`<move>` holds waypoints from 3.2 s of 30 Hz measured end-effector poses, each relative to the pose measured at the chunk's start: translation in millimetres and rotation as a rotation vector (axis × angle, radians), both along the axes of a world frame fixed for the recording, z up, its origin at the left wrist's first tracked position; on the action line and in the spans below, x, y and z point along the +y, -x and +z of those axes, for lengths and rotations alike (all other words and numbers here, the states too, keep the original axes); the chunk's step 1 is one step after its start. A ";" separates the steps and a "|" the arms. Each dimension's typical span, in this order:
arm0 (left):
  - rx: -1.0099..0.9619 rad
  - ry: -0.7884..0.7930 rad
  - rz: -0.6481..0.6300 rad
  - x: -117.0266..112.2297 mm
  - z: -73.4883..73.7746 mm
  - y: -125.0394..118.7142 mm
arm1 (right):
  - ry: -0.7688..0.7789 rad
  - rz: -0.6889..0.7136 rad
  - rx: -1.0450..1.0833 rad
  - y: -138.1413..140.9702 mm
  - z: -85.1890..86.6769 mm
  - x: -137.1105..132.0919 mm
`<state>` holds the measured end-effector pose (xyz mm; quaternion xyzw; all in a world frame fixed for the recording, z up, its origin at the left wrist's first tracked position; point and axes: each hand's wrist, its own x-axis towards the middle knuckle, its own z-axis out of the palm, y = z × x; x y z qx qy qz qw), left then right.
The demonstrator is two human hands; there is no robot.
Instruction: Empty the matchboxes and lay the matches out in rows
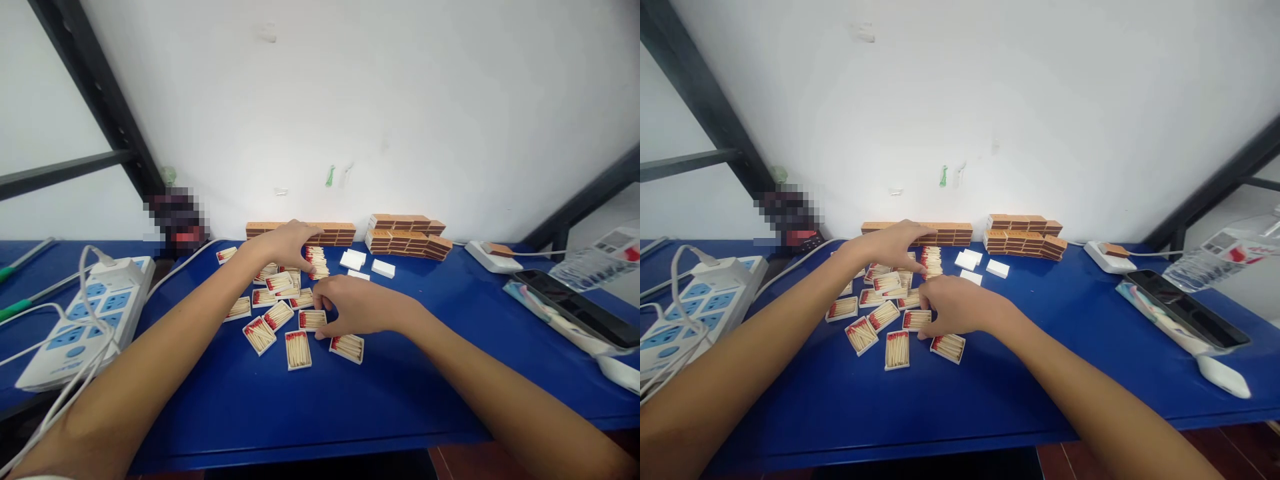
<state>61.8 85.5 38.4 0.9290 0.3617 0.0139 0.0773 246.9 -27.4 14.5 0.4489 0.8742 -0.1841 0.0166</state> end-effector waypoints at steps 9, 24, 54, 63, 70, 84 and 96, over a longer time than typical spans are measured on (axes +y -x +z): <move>0.006 0.011 0.000 3.3 -1.2 0.2 | -0.026 -0.118 0.012 -34.2 -0.6 24.5; 0.151 0.130 -0.008 -0.9 -19.9 -7.8 | -0.083 -0.137 0.000 -36.7 -3.0 27.5; 0.102 0.010 -0.011 2.2 -17.6 -6.8 | -0.391 -0.115 0.111 -31.5 -19.2 40.3; 0.139 0.034 -0.044 0.1 -16.2 -7.7 | -0.414 -0.108 0.035 -23.1 -36.2 44.1; 0.137 0.034 0.000 -7.8 -20.3 -14.3 | -0.408 -0.091 0.170 -33.0 -28.3 48.0; 0.146 0.021 -0.033 -8.7 -25.4 -18.1 | -0.336 -0.203 0.135 -71.0 -8.2 59.4; 0.179 0.041 -0.008 -8.1 -20.2 -14.1 | -0.236 -0.184 0.026 -59.4 -9.2 49.0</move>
